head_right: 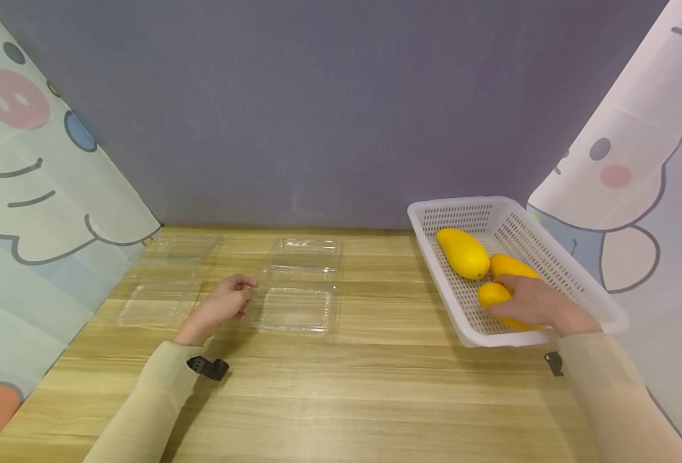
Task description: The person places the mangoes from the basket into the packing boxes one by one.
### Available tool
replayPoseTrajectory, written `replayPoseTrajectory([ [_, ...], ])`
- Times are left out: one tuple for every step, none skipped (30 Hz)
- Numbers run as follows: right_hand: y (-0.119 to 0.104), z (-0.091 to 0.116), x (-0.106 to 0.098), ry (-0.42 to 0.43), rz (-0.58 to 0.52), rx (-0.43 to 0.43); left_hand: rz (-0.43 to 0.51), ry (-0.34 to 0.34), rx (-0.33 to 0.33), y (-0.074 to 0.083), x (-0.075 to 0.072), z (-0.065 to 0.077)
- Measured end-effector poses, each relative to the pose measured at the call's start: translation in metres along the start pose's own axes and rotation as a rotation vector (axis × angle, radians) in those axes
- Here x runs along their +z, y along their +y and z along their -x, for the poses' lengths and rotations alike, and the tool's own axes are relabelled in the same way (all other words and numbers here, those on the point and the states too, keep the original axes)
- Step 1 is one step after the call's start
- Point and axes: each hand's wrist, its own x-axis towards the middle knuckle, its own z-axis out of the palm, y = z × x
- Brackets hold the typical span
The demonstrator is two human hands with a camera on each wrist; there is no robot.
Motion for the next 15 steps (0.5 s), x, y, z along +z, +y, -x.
replayPoseTrajectory([
  [-0.0006, -0.0002, -0.0003, 0.005, -0.002, 0.000, 0.000, 0.001, 0.001, -0.0001, 0.0001, 0.0000],
  [-0.0013, -0.0002, -0.0006, 0.013, -0.002, -0.002, -0.002, 0.003, 0.002, -0.0002, 0.0002, -0.0001],
  [-0.0020, -0.0001, -0.0008, 0.021, 0.000, -0.003, -0.002, 0.003, 0.003, -0.0004, 0.0003, -0.0003],
  [-0.0027, -0.0001, -0.0010, 0.031, 0.003, -0.006, -0.002, 0.005, 0.003, -0.0006, 0.0003, -0.0007],
  [-0.0032, -0.0002, -0.0011, 0.039, 0.007, -0.008, -0.003, 0.008, 0.004, -0.0008, 0.0004, -0.0011],
  [-0.0036, -0.0001, -0.0012, 0.045, 0.008, -0.011, -0.003, 0.009, 0.003, -0.0009, 0.0005, -0.0014],
  [-0.0040, 0.0000, -0.0014, 0.051, 0.009, -0.016, -0.004, 0.010, 0.002, -0.0012, 0.0005, -0.0017],
  [-0.0043, 0.0000, -0.0014, 0.058, 0.011, -0.021, -0.003, 0.011, 0.002, -0.0014, 0.0005, -0.0019],
  [-0.0045, 0.0001, -0.0015, 0.064, 0.010, -0.026, -0.003, 0.012, 0.001, -0.0015, 0.0006, -0.0020],
  [-0.0047, 0.0001, -0.0015, 0.070, 0.011, -0.033, -0.004, 0.012, 0.000, -0.0015, 0.0005, -0.0020],
  [-0.0048, 0.0002, -0.0015, 0.077, 0.010, -0.038, -0.005, 0.011, -0.001, -0.0014, 0.0005, -0.0018],
  [-0.0049, 0.0003, -0.0014, 0.082, 0.009, -0.044, -0.006, 0.011, -0.002, -0.0012, 0.0005, -0.0016],
  [-0.0051, 0.0004, -0.0013, 0.085, 0.007, -0.048, -0.007, 0.010, -0.002, -0.0009, 0.0005, -0.0013],
  [-0.0052, 0.0004, -0.0013, 0.091, 0.007, -0.051, -0.007, 0.009, -0.001, -0.0005, 0.0006, -0.0009],
  [-0.0054, 0.0005, -0.0011, 0.096, 0.005, -0.054, -0.009, 0.008, 0.000, -0.0003, 0.0005, -0.0005],
])
